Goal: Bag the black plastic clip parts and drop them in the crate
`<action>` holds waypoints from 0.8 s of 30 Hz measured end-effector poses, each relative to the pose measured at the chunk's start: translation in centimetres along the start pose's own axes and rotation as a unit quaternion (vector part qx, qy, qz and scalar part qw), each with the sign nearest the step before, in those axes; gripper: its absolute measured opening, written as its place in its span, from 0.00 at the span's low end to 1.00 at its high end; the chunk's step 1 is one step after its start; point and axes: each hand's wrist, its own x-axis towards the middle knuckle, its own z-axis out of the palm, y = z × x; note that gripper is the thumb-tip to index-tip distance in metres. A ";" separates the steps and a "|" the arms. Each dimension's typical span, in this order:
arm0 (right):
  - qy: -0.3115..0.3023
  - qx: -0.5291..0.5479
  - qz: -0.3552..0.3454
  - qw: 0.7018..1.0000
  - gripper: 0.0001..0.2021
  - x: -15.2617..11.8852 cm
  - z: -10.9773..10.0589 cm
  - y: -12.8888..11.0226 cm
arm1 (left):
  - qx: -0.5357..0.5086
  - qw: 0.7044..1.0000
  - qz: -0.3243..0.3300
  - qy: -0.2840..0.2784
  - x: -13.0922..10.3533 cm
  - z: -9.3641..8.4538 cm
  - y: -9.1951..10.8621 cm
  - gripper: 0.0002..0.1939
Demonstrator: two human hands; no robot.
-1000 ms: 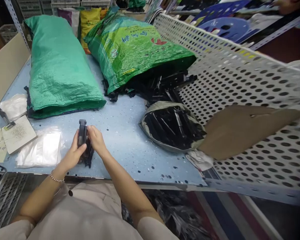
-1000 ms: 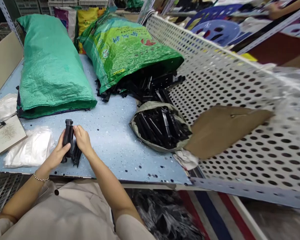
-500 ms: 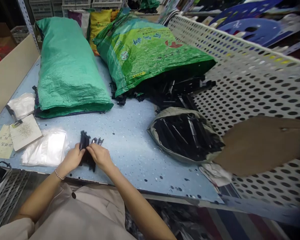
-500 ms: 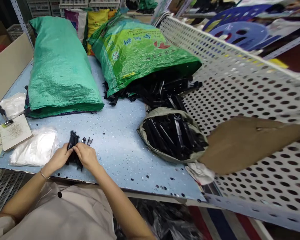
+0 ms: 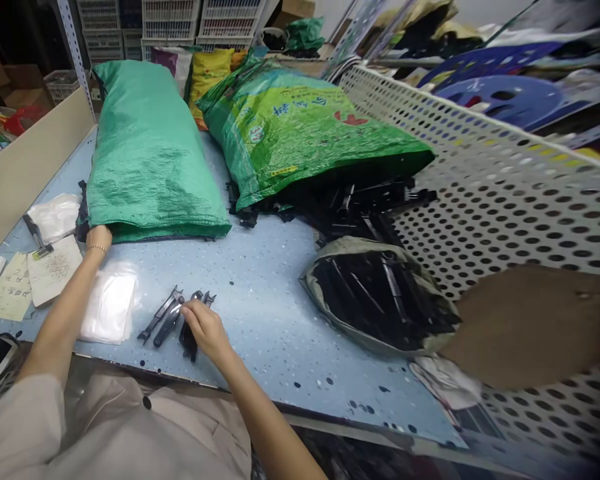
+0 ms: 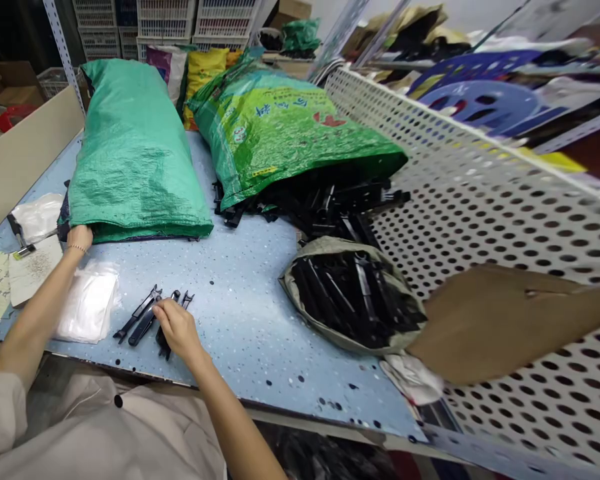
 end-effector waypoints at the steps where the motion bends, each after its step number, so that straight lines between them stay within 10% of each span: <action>1: 0.005 0.007 0.010 1.000 0.17 0.2 -0.1 0.0 | -0.015 1.000 0.011 -0.003 -1.9 0.6 -0.2 0.21; 9: 0.059 0.245 0.148 0.956 0.28 5.2 1.0 -1.1 | -0.366 0.895 0.223 -0.124 -21.1 4.4 0.1 0.27; 19: 0.083 0.109 -0.037 0.990 0.15 3.7 1.3 -2.1 | -0.661 0.682 -0.005 -0.313 -21.6 3.2 1.8 0.31; 24: 0.117 -0.063 -0.173 0.976 0.16 3.7 0.8 -0.7 | -0.647 0.672 0.008 -0.362 -22.4 2.2 2.2 0.41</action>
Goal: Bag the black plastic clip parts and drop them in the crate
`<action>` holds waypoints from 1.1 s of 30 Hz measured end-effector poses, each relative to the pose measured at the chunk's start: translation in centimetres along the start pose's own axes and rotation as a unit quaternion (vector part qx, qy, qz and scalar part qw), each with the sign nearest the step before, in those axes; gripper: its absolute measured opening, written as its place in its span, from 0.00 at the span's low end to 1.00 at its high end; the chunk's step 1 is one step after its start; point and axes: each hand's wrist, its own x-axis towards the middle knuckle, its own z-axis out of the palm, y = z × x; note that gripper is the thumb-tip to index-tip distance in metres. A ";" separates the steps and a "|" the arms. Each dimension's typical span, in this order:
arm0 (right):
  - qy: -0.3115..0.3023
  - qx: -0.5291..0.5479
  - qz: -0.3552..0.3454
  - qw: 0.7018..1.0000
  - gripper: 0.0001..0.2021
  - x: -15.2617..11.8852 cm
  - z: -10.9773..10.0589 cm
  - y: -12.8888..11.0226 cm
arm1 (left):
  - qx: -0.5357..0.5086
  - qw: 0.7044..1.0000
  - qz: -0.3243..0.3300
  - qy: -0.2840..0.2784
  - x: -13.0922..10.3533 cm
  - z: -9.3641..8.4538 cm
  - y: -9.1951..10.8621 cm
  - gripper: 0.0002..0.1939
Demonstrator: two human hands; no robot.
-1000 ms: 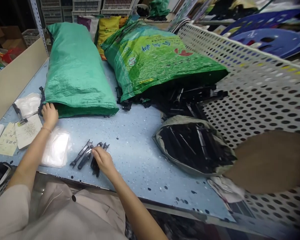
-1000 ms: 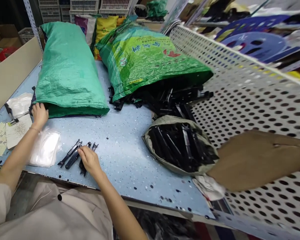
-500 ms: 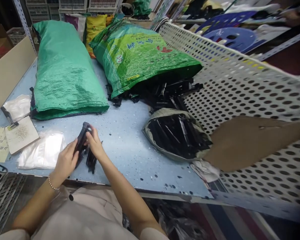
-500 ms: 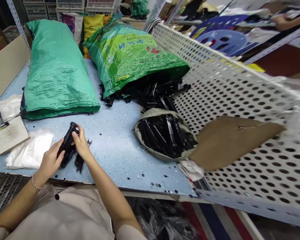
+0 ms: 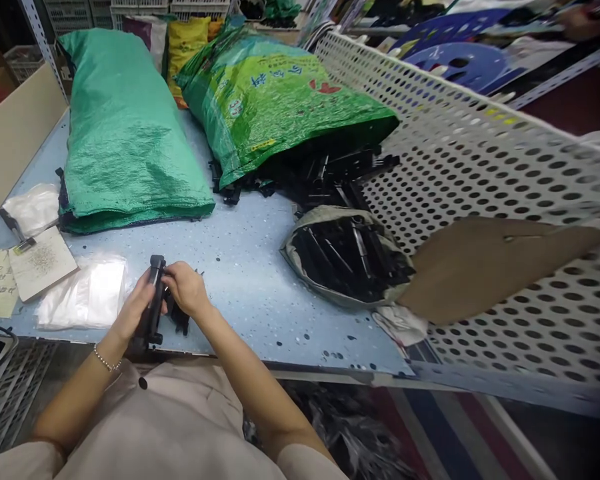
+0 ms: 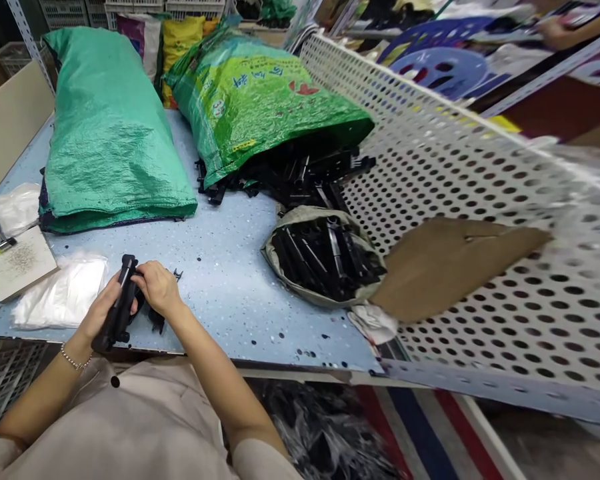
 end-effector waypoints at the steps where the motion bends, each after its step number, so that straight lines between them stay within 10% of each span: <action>1: 0.009 -0.005 -0.007 1.000 0.17 -0.1 0.1 0.1 | 0.015 1.000 0.010 -0.006 -0.1 0.1 0.0 0.42; 7: -0.014 0.128 0.137 0.982 0.26 -0.1 -0.2 -1.0 | 0.126 0.991 0.054 0.002 -0.1 -0.4 -0.3 0.43; 14: -0.197 0.471 0.372 0.775 0.24 1.1 -2.7 -2.5 | 0.299 0.937 0.182 0.020 0.5 -1.9 -0.8 0.38; 19: -0.150 0.238 0.207 0.937 0.22 0.5 -4.4 -2.9 | 0.364 0.916 0.166 -0.011 -0.1 -2.3 0.0 0.35; 22: -0.122 0.165 0.150 0.967 0.22 -0.2 -5.0 -3.2 | 0.389 0.904 0.167 -0.053 -0.7 -2.5 0.8 0.34; 24: -0.169 0.286 0.217 0.918 0.25 -0.6 -5.0 -3.4 | 0.409 0.890 0.194 -0.057 -0.9 -2.5 1.2 0.35; 28: -0.275 0.592 0.362 0.665 0.28 -1.2 -4.3 -4.4 | 0.431 0.870 0.229 -0.065 -0.8 -2.4 1.2 0.36; 30: -0.252 0.639 0.376 0.622 0.24 -1.3 -4.1 -5.0 | 0.434 0.868 0.232 -0.072 -0.7 -2.4 1.2 0.36; 33: -0.202 0.536 0.340 0.746 0.21 -1.2 -4.5 -5.7 | 0.438 0.867 0.221 -0.085 -0.8 -2.5 1.7 0.35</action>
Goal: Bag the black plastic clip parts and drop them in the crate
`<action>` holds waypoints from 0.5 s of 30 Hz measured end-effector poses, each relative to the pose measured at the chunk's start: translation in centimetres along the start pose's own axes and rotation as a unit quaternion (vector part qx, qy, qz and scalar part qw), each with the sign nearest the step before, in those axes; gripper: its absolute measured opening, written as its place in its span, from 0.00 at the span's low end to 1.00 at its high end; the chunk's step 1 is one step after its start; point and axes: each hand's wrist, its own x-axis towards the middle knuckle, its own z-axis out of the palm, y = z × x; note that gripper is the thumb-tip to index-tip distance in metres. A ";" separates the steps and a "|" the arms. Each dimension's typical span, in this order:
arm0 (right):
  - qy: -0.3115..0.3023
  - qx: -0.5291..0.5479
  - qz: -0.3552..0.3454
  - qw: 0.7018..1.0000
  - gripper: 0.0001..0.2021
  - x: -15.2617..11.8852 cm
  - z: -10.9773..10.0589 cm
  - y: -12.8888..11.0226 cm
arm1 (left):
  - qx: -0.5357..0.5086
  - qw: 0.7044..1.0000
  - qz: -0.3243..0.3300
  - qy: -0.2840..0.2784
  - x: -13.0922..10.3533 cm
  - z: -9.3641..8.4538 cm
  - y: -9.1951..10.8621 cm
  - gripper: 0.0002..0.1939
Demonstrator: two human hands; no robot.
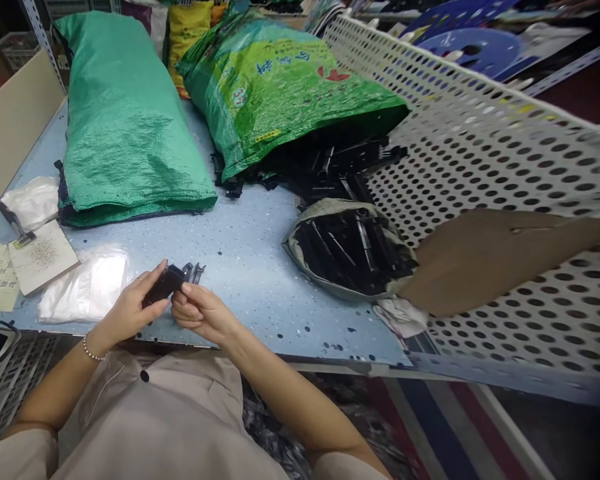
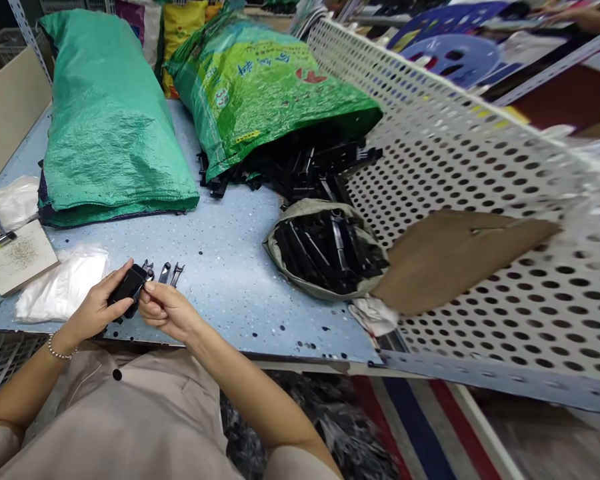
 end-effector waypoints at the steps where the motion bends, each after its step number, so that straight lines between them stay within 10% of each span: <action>1: 0.033 -0.080 -0.032 0.996 0.21 -0.2 0.0 -0.2 | 0.000 1.000 -0.004 -0.012 0.0 -0.2 0.1 0.35; 5: 0.130 -0.280 -0.117 0.944 0.21 -0.6 -0.7 -1.0 | 0.013 0.999 -0.018 -0.040 -0.2 -0.9 0.6 0.34; 11: -0.070 0.058 0.096 0.991 0.29 -0.2 -0.9 -0.1 | -0.039 0.999 -0.020 -0.005 -0.6 -0.2 0.8 0.35; 15: -0.049 0.078 0.093 0.991 0.25 -0.4 -0.9 0.0 | -0.067 0.997 -0.041 -0.013 -0.9 -0.1 0.8 0.28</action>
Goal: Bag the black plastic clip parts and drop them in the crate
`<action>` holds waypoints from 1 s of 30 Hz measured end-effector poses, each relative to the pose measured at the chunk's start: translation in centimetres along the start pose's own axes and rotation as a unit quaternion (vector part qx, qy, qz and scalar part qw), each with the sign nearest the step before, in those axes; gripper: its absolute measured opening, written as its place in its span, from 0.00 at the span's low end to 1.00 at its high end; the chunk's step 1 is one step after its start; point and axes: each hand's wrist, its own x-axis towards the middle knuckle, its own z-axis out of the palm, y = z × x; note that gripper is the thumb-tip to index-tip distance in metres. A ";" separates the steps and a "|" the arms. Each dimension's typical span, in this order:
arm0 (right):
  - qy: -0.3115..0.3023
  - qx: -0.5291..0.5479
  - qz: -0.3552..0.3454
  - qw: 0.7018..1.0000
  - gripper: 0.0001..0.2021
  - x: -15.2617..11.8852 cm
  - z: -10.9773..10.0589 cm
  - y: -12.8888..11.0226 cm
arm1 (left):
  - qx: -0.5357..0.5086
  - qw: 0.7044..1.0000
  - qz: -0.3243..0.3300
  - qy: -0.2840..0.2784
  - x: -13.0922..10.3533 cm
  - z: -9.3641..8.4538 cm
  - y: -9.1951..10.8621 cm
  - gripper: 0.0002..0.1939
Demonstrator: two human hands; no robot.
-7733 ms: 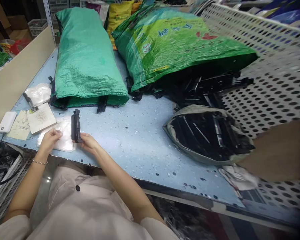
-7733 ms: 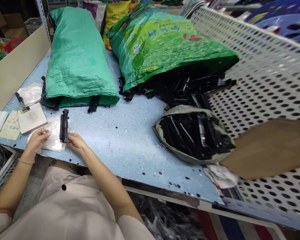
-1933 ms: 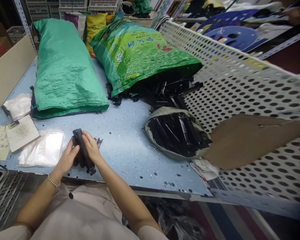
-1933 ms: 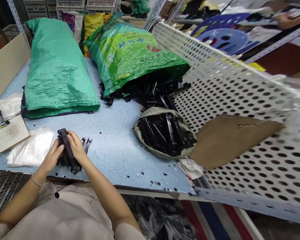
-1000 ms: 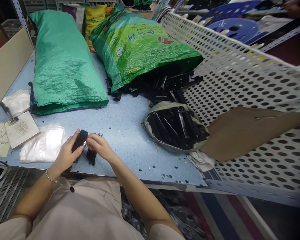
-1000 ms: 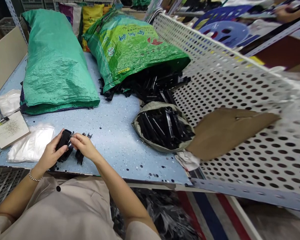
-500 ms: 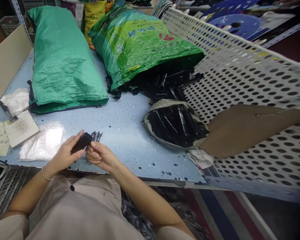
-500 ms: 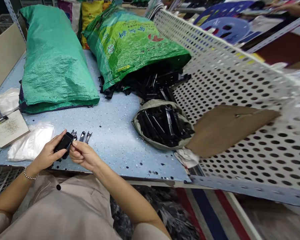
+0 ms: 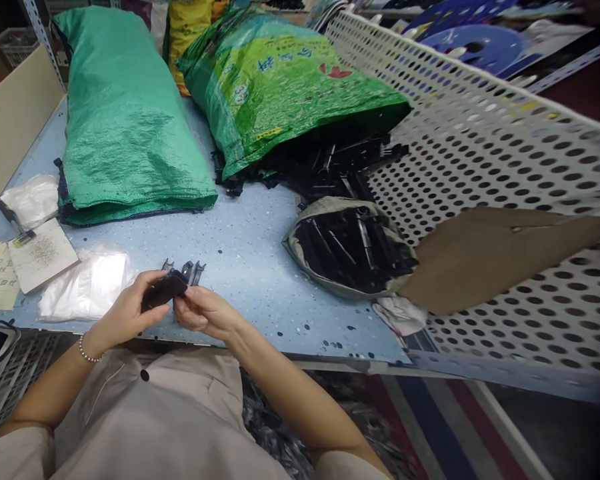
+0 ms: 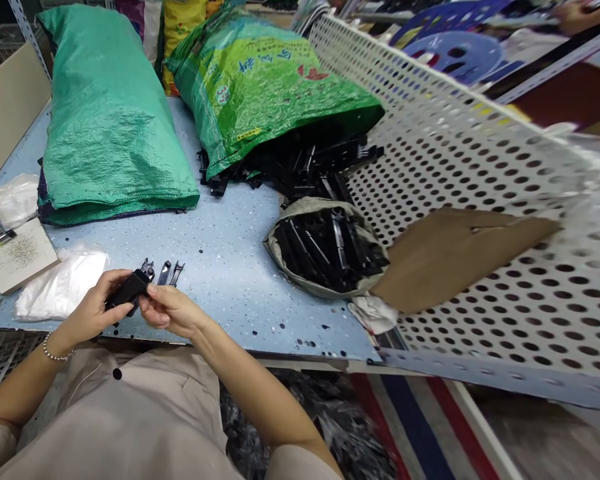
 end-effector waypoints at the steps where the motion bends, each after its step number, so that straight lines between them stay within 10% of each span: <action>1: 0.026 -0.045 -0.011 0.999 0.24 -0.2 0.0 -0.2 | -0.002 1.000 -0.009 -0.006 -0.1 -0.1 0.0 0.27; 5: 0.106 -0.288 -0.060 0.950 0.20 -0.8 0.3 -0.9 | -0.011 0.999 -0.037 0.000 -0.1 -0.2 0.1 0.27; 11: 0.226 -0.589 -0.189 0.753 0.18 -0.5 0.4 -0.8 | -0.081 0.993 -0.088 0.000 -0.1 0.4 0.1 0.29; 17: 0.195 -0.399 -0.149 0.884 0.21 0.0 0.3 -0.4 | -0.136 0.984 -0.111 0.034 -0.3 1.2 -0.5 0.29; 22: 0.215 -0.357 -0.154 0.896 0.20 0.4 0.5 -0.2 | -0.101 0.988 -0.099 0.068 -0.2 1.6 -0.3 0.29; 27: 0.119 -0.051 -0.039 0.991 0.23 1.5 0.1 0.3 | 0.029 0.990 -0.020 0.135 0.1 1.8 -0.3 0.28; 30: 0.108 -0.137 -0.045 0.984 0.23 1.5 -0.5 -0.3 | -0.065 0.991 -0.085 0.076 0.5 1.2 -0.3 0.28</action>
